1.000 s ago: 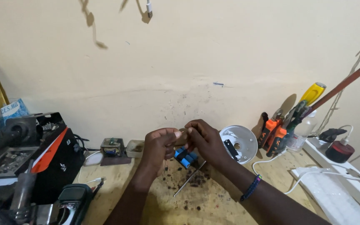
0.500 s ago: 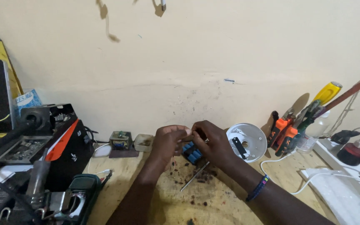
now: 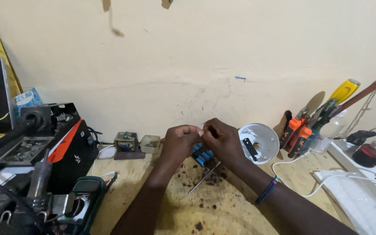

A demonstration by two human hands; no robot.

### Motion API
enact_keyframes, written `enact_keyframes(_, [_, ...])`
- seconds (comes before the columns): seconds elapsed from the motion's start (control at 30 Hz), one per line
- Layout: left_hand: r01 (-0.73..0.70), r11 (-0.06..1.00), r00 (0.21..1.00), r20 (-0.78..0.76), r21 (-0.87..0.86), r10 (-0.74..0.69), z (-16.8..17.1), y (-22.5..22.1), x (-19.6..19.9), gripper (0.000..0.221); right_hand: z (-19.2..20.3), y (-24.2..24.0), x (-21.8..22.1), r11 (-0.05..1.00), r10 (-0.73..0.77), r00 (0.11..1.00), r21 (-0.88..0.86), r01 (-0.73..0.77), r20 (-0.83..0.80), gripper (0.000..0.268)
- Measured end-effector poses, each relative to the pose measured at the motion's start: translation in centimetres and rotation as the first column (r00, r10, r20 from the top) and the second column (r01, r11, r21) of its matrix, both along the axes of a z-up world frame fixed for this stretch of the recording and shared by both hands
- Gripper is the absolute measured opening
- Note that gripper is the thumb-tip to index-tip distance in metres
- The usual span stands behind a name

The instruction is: Fitting a battery pack and LED panel into a housing and soldering wires to a circuit board.

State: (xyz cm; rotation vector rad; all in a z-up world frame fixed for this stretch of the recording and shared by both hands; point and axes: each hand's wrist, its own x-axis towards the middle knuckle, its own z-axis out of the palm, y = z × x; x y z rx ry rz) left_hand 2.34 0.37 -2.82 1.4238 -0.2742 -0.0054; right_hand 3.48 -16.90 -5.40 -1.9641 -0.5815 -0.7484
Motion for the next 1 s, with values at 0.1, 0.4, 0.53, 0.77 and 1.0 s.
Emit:
enact_keyframes(0.1, [-0.035, 0.999, 0.999, 0.003, 0.022, 0.035, 1.1, -0.2, -1.3, 0.022, 1.2, 0.8, -1.3, 0.99, 0.031, 0.992, 0.139, -0.014, -0.12, 0.008])
enact_keyframes(0.4, [-0.001, 0.997, 0.997, 0.071, -0.073, 0.006, -0.5, 0.2, 0.1, 0.021, 3.8, 3.4, -3.9, 0.924, 0.045, 0.948, 0.374, 0.08, -0.315, 0.007])
enact_keyframes(0.53, [-0.023, 0.992, 0.997, 0.067, -0.123, 0.032, -0.2, -0.4, -0.2, 0.018, 3.4, 2.7, -3.0, 0.907, 0.074, 0.933, 0.413, 0.084, -0.353, 0.009])
enact_keyframes(0.77, [-0.216, 0.974, 0.975, 0.071, 0.068, 0.211, -1.2, 0.5, 1.3, 0.016, 3.7, 2.4, -2.6, 0.956, -0.083, 0.924, 0.232, 0.18, -0.374, 0.013])
enact_keyframes(1.0, [-0.308, 0.865, 0.932, 0.31, 0.396, 0.189, -3.1, 0.0, 3.7, 0.021, 4.5, 1.2, -1.4, 0.958, -0.285, 0.929, -0.104, 0.268, -0.236, 0.034])
